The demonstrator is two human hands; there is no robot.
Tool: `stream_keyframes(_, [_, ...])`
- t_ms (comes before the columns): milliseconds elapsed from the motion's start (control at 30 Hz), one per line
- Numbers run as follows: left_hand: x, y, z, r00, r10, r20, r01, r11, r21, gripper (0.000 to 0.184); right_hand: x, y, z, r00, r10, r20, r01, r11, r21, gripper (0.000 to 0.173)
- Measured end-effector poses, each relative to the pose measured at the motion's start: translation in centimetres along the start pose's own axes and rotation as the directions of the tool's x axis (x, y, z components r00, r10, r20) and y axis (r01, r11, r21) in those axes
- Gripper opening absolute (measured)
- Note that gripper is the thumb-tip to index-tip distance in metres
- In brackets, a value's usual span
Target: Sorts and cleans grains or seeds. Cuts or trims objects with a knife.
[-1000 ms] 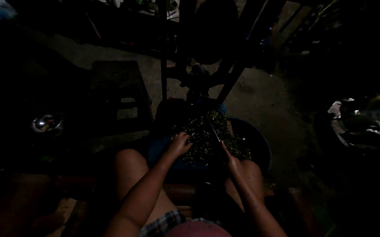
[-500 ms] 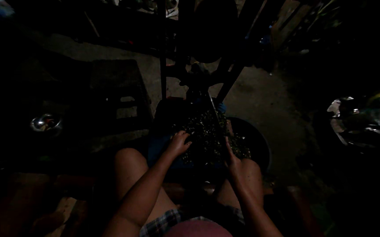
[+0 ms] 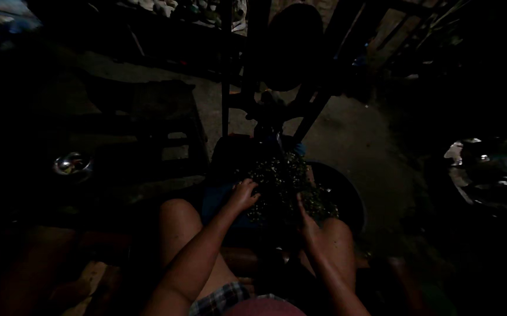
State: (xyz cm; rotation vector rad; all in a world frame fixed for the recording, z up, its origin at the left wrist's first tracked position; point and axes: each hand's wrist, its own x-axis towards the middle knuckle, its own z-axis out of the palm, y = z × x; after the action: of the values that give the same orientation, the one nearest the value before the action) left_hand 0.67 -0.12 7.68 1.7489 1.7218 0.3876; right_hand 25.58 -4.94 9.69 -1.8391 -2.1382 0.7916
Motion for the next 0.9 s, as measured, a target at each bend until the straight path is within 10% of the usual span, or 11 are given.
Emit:
stream_keyframes(133, [-0.1,0.0,-0.1,1.0,0.003,0.008,-0.003,1.0,0.011,0.045,1.2,0.6,0.4,0.992,0.059,0.113,-0.051,0.996,-0.07,0.073])
stream_keyframes(333, [-0.3,0.1,0.0,1.0,0.001,-0.015,0.0,1.0,0.017,0.042,-0.2,-1.0,-0.1,0.98,-0.15,-0.133,0.148,0.989,-0.024,0.064])
stream_keyframes(600, [-1.1,-0.8,-0.4,0.978,0.053,-0.201,-0.064,0.997,-0.045,0.031,0.9,0.4,2.5,0.996,0.022,0.085,-0.011,0.991,-0.135,0.077])
stream_keyframes(900, [-13.6,-8.6,-8.4,0.653,-0.04,-0.757,-0.041,0.995,-0.089,0.031,0.9,0.9,0.8,0.983,-0.175,-0.046,0.179,0.978,0.11,0.063])
